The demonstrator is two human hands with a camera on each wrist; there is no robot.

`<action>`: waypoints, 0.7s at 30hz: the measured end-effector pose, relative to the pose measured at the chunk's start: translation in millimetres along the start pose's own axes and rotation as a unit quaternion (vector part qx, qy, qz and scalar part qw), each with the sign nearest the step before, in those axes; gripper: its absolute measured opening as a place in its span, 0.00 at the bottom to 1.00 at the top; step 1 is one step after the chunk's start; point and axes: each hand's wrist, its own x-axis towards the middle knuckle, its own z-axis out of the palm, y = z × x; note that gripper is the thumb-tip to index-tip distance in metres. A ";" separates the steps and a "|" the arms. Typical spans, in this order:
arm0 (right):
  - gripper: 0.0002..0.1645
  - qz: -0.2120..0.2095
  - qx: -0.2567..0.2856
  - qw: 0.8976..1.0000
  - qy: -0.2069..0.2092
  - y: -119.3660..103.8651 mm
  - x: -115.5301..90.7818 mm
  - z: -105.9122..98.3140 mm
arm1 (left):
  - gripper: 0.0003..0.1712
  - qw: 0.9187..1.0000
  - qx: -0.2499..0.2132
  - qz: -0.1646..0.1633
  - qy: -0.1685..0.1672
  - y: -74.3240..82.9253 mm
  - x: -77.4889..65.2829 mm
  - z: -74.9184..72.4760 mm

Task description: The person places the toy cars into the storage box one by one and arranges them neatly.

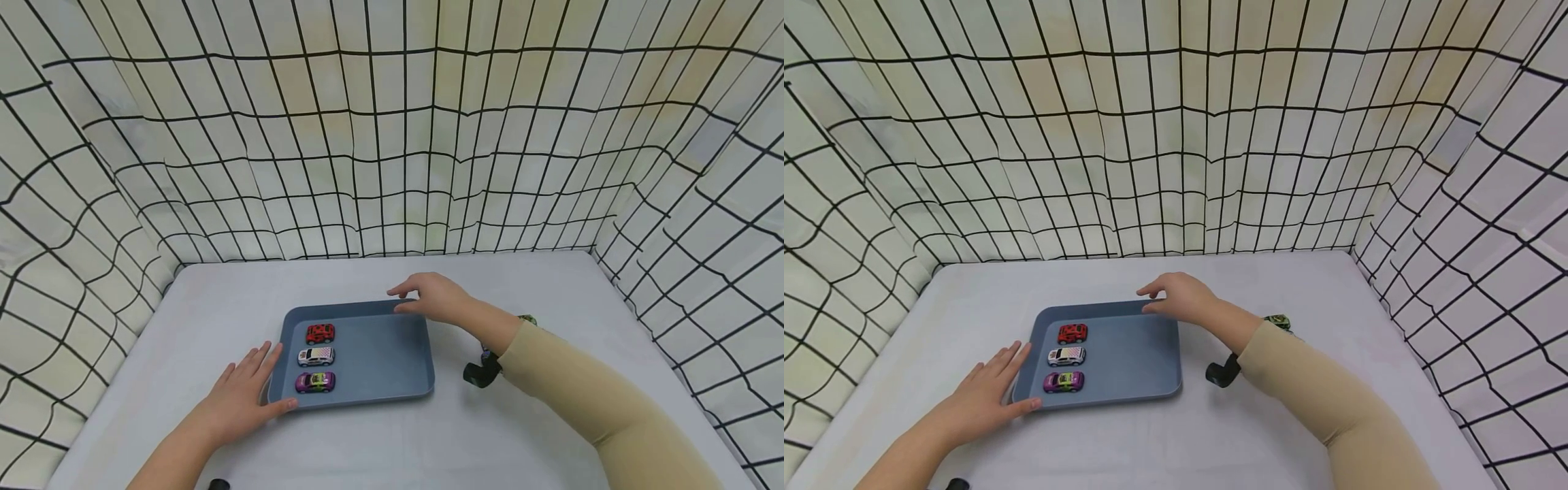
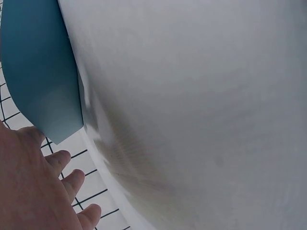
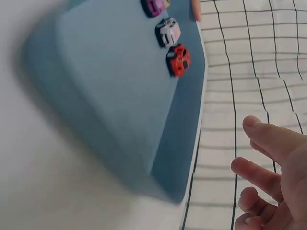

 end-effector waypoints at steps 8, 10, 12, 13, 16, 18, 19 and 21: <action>0.24 0.008 0.000 1.000 0.011 46.3 -40.0 -10.7 | 0.66 1.000 -0.001 0.002 -0.002 1.2 -0.1 -1.7; 0.24 0.014 -0.004 1.000 0.010 57.2 -50.0 -12.8 | 0.66 1.000 -0.002 0.002 -0.002 1.2 -0.2 -1.8; 0.24 0.019 -0.006 1.000 0.009 67.9 -60.2 -15.0 | 0.66 1.000 -0.001 0.002 -0.002 1.1 -0.4 -1.7; 0.24 0.024 -0.007 1.000 0.009 73.0 -65.0 -16.3 | 0.66 1.000 -0.003 0.001 -0.002 1.2 -0.6 -1.9; 0.24 0.039 -0.003 0.999 0.007 85.0 -78.4 -20.4 | 0.66 1.000 -0.002 0.002 0.000 1.0 -0.8 -1.5; 0.24 0.049 0.000 0.999 0.005 91.7 -85.5 -23.0 | 0.66 1.000 -0.001 0.001 0.000 1.0 -0.9 -1.5; 0.24 0.054 0.002 0.999 0.004 94.4 -88.6 -24.3 | 0.66 1.000 -0.001 0.001 -0.001 1.0 -0.9 -1.5; 0.24 0.060 0.002 0.998 0.002 99.4 -93.2 -27.1 | 0.66 1.000 -0.001 0.000 -0.002 1.2 -1.0 -1.9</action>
